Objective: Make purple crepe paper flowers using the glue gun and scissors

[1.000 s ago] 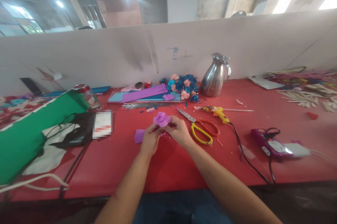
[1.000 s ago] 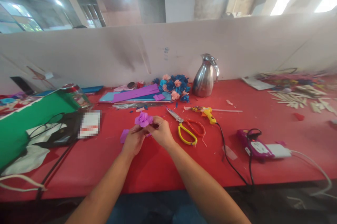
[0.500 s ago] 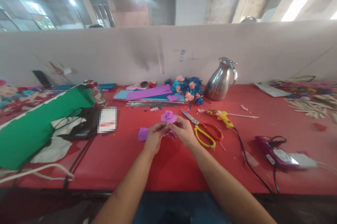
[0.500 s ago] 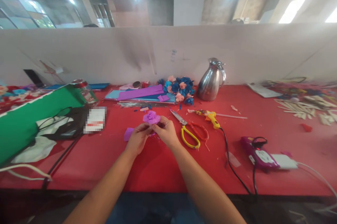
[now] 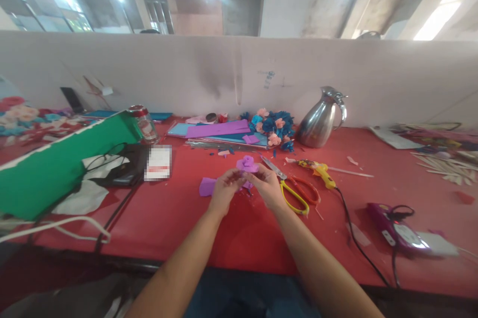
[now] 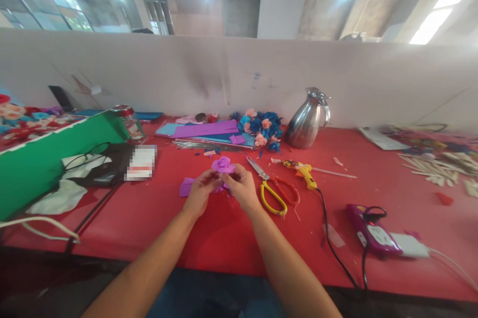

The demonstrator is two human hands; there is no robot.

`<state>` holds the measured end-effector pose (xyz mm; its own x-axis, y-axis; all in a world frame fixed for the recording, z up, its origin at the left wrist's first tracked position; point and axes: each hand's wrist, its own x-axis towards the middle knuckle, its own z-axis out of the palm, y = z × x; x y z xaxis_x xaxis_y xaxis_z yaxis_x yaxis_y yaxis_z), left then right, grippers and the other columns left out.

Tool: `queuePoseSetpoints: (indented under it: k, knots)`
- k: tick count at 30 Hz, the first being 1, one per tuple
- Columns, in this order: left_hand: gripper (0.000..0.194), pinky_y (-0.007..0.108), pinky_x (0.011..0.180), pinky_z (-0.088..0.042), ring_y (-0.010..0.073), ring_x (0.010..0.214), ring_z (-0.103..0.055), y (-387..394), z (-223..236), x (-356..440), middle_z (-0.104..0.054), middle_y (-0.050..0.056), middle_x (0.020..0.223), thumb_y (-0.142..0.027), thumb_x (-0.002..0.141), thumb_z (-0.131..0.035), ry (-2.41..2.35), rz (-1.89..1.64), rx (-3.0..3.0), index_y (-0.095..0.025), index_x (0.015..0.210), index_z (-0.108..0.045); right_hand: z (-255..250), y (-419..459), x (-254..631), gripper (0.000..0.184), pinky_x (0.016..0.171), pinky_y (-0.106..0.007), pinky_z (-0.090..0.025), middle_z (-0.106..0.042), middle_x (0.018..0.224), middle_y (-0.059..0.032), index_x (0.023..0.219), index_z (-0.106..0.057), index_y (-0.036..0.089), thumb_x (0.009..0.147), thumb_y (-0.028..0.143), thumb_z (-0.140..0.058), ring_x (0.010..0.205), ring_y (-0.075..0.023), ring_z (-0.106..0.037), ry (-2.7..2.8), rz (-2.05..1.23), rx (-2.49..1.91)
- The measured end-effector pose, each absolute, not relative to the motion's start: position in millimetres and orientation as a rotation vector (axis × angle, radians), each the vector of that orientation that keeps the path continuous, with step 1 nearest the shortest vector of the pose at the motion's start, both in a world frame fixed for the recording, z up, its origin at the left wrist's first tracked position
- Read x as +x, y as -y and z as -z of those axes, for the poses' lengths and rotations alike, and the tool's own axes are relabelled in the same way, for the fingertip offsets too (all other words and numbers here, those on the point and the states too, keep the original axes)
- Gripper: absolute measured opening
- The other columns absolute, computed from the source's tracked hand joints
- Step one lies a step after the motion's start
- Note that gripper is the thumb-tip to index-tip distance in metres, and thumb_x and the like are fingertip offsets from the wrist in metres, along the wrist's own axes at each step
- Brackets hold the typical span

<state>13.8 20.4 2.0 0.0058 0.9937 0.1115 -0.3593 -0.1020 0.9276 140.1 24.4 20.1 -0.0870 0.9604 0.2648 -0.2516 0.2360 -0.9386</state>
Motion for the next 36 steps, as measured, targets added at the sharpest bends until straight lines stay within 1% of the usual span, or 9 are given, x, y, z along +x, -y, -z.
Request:
queuePoseSetpoints:
  k: [5,9,12,16,18,20,22,28,36]
  knots:
    - [0.016,0.024,0.074,-0.043,0.0137,0.078,-0.058,-23.4,1.3,12.2,-0.067,0.0,0.078,-0.023,0.062,-0.076,-0.902,-1.577,1.052,-0.02,0.076,-0.07,-19.1,-24.0,139.0,0.02,0.066,-0.027,-0.045,-0.065,0.073,-0.0007,0.079,-0.066,0.018,0.068,0.033,-0.072,0.068,-0.0142,-0.058,1.204,-1.221,-0.772]
    - [0.012,0.025,0.077,-0.043,0.0142,0.079,-0.058,-24.9,5.4,9.3,-0.067,0.001,0.079,-0.024,0.068,-0.071,-0.978,-1.602,1.188,-0.019,0.079,-0.07,-19.2,-23.1,137.6,0.02,0.067,-0.027,-0.046,-0.065,0.074,-0.0008,0.08,-0.067,0.018,0.067,0.033,-0.073,0.069,-0.0148,-0.059,1.181,-1.248,-0.749]
    - [0.011,0.025,0.077,-0.043,0.0147,0.079,-0.058,-22.7,3.4,8.0,-0.066,0.001,0.078,-0.024,0.068,-0.071,-1.047,-1.625,1.276,-0.019,0.078,-0.069,-19.7,-22.9,137.0,0.021,0.069,-0.028,-0.046,-0.067,0.076,-0.0012,0.081,-0.069,0.018,0.066,0.033,-0.074,0.072,-0.0157,-0.06,1.164,-1.253,-0.745]
    - [0.012,0.027,0.078,-0.044,0.0158,0.078,-0.06,-20.8,-3.1,9.5,-0.068,0.002,0.075,-0.029,0.07,-0.07,-0.964,-1.621,1.174,-0.018,0.072,-0.07,-21.4,-23.6,137.6,0.022,0.069,-0.028,-0.047,-0.069,0.072,-0.0008,0.078,-0.07,0.019,0.064,0.034,-0.077,0.07,-0.0157,-0.061,1.083,-1.292,-0.75]
    - [0.015,0.026,0.075,-0.045,0.0152,0.074,-0.061,-21.7,-5.4,11.2,-0.069,0.002,0.072,-0.032,0.068,-0.072,-0.908,-1.6,0.989,-0.018,0.071,-0.07,-21.8,-24.2,138.5,0.021,0.07,-0.029,-0.047,-0.069,0.07,-0.0004,0.076,-0.07,0.019,0.063,0.034,-0.077,0.069,-0.0159,-0.061,1.036,-1.329,-0.743]
    - [0.02,0.025,0.069,-0.045,0.0131,0.067,-0.06,-22.8,-6.4,12.6,-0.068,0.001,0.068,-0.034,0.062,-0.077,-0.873,-1.54,0.835,-0.017,0.07,-0.071,-21.6,-24.7,139.4,0.021,0.072,-0.029,-0.047,-0.069,0.07,-0.0001,0.076,-0.071,0.019,0.062,0.033,-0.078,0.069,-0.0158,-0.061,1.005,-1.369,-0.731]
    - [0.023,0.024,0.066,-0.045,0.0114,0.063,-0.059,-23.4,-6.2,13.2,-0.068,0.001,0.066,-0.034,0.058,-0.08,-0.839,-1.463,0.794,-0.016,0.069,-0.071,-21.0,-24.9,140.0,0.021,0.072,-0.029,-0.047,-0.069,0.07,0.0001,0.076,-0.071,0.019,0.061,0.032,-0.079,0.068,-0.0152,-0.061,1.003,-1.396,-0.722]
    - [0.02,0.027,0.073,-0.047,0.0147,0.071,-0.063,-21.4,-4.6,11.4,-0.072,0.005,0.073,-0.032,0.062,-0.079,-0.775,-1.376,0.883,-0.016,0.073,-0.074,-19.7,-24.3,140.1,0.017,0.067,-0.026,-0.045,-0.068,0.069,0.0012,0.072,-0.07,0.019,0.061,0.029,-0.078,0.065,-0.0129,-0.059,1.025,-1.424,-0.705]
    - [0.015,0.027,0.077,-0.047,0.0149,0.076,-0.065,-19.1,-5.1,11.2,-0.074,0.003,0.079,-0.025,0.067,-0.076,-0.762,-1.309,0.981,-0.018,0.08,-0.075,-19.7,-24.3,139.6,0.017,0.067,-0.027,-0.046,-0.066,0.066,0.0007,0.072,-0.07,0.019,0.062,0.029,-0.077,0.065,-0.0135,-0.058,1.038,-1.435,-0.723]
